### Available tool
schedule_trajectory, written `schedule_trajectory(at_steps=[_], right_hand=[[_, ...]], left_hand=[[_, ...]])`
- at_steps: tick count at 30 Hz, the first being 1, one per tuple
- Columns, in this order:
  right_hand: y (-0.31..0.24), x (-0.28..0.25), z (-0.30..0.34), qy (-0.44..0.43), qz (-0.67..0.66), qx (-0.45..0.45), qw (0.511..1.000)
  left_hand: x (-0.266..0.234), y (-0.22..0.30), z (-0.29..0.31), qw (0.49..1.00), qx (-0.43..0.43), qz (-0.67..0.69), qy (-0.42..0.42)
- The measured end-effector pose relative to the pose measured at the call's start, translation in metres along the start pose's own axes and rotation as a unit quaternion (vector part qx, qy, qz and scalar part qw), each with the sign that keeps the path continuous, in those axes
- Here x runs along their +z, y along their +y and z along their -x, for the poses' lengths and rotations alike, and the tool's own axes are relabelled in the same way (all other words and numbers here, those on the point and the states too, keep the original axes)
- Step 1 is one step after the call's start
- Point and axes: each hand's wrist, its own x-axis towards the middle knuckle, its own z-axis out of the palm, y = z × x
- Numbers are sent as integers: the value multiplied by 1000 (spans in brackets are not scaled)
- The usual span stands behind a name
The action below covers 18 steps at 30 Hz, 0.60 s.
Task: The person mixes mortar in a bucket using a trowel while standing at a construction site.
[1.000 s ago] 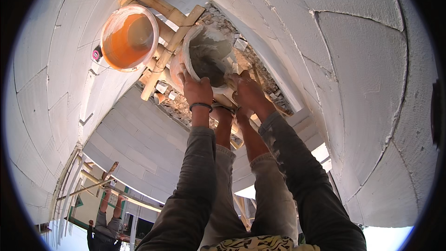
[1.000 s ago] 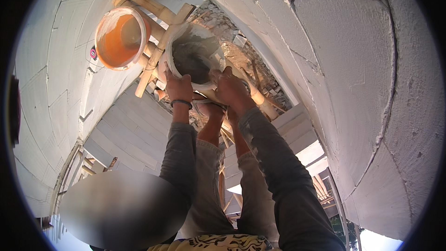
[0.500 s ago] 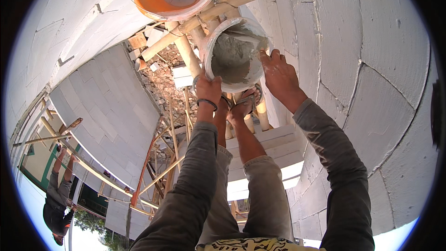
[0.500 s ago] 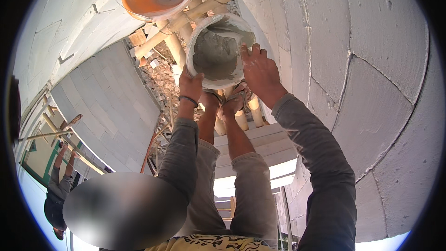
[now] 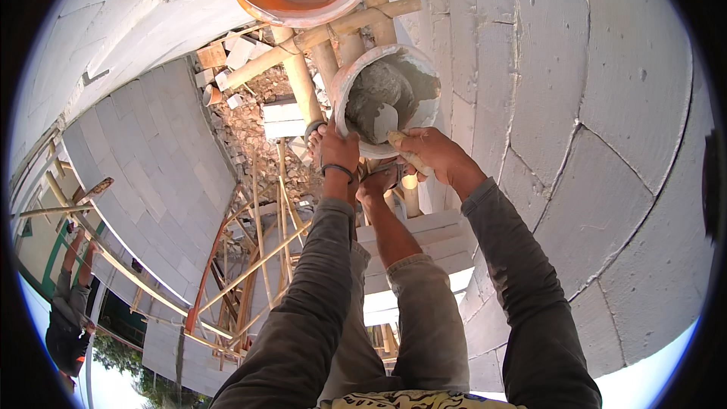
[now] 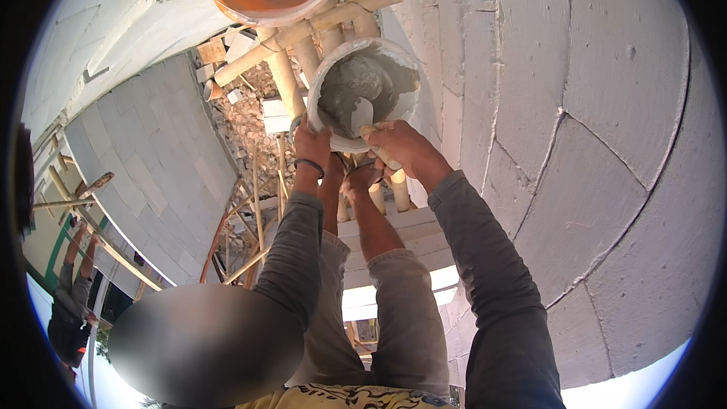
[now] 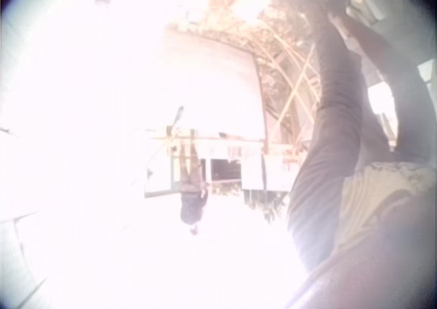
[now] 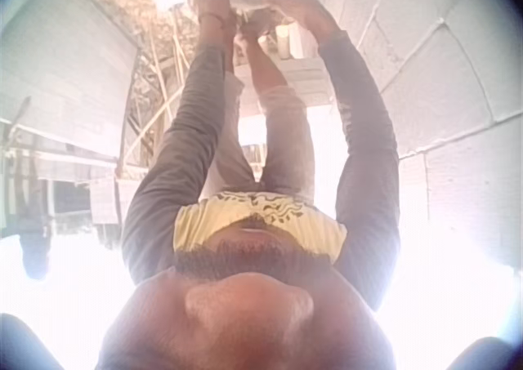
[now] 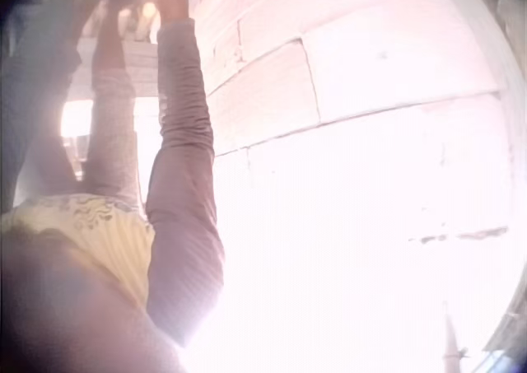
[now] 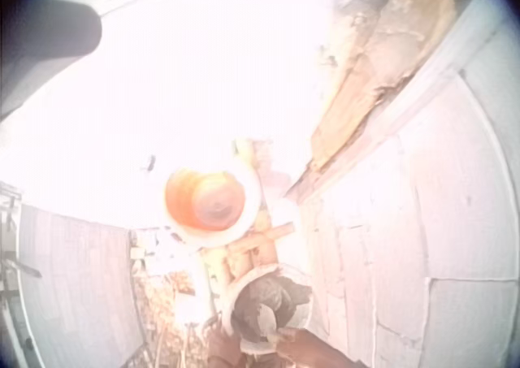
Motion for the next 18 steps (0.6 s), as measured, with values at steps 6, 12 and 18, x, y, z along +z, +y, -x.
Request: schedule_trajectory(at_steps=[6,12,18], right_hand=[[7,-3,-12,297,634,-242,672],[72,1,-37,177,533,-165,811],[2,36,-13,190,518,-242,798]], left_hand=[[10,-33,-15,996,41,-56,53],[29,-14,-5,999,9,32,5],[7,-65,-30,1000,0,-28,0]])
